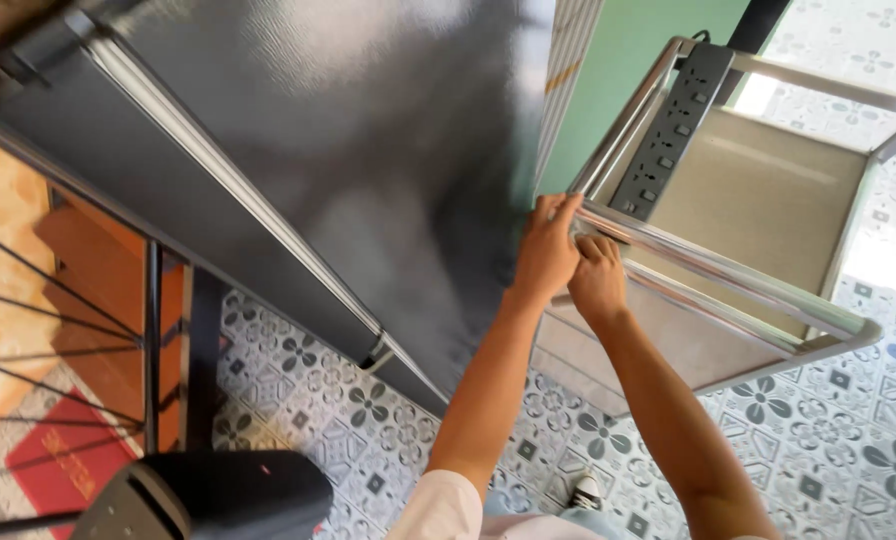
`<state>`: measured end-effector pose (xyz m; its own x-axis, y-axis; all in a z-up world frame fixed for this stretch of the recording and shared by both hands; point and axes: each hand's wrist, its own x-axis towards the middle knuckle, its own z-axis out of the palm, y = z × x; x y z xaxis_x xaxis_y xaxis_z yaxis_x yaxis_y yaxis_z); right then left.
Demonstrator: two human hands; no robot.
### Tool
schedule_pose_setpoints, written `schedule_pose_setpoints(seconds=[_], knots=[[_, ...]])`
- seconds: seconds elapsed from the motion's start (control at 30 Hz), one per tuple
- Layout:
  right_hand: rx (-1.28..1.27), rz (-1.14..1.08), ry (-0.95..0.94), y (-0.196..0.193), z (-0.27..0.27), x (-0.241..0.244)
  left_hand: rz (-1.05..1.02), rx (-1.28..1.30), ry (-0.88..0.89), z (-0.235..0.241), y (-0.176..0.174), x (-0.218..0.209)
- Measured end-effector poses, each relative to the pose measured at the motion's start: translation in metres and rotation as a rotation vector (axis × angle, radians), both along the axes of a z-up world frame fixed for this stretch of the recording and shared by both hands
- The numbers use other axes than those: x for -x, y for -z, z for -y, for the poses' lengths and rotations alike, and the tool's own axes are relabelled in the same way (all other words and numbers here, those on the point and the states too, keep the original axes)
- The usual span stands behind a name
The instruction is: The person removes a stack of paper with binder clips from a metal cart and places it on a nearby table. They then use a cloth to wipe the interior surfaces of the cart, including the sides and a power strip. Finally, the person returns the paper and binder clips to the cart.
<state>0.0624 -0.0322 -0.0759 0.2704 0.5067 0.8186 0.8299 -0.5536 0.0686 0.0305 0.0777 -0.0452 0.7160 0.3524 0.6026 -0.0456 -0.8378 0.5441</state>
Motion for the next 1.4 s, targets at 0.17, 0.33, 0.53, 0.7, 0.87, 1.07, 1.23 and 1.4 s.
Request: schedule_pose_setpoints(seconds=[0.17, 0.33, 0.53, 0.7, 0.87, 1.07, 1.23, 1.4], knots=[[0.074, -0.075, 0.086, -0.004, 0.027, 0.026, -0.138, -0.042, 0.211, -0.013, 0.003, 0.003], [-0.013, -0.137, 0.339, 0.006, 0.093, 0.052, -0.192, 0.050, 0.382, -0.020, -0.024, 0.029], [-0.184, -0.162, 0.454, 0.017, 0.078, 0.052, -0.047, 0.169, 0.346, -0.012, -0.017, 0.019], [-0.226, -0.182, 0.251, 0.021, 0.004, 0.026, 0.127, 0.141, 0.236, -0.009, -0.011, 0.013], [0.009, -0.127, 0.218, -0.006, 0.038, 0.046, 0.285, 0.171, 0.190, -0.006, -0.015, 0.007], [-0.044, -0.192, 0.461, 0.024, 0.162, 0.061, 0.286, 0.235, 0.174, -0.002, -0.018, 0.011], [-0.112, -0.205, 0.498, 0.026, 0.151, 0.044, 0.220, 0.387, 0.197, 0.003, -0.015, 0.012], [-0.224, -0.211, 0.224, 0.007, 0.044, 0.030, 0.207, 0.443, 0.186, 0.003, -0.015, 0.011]])
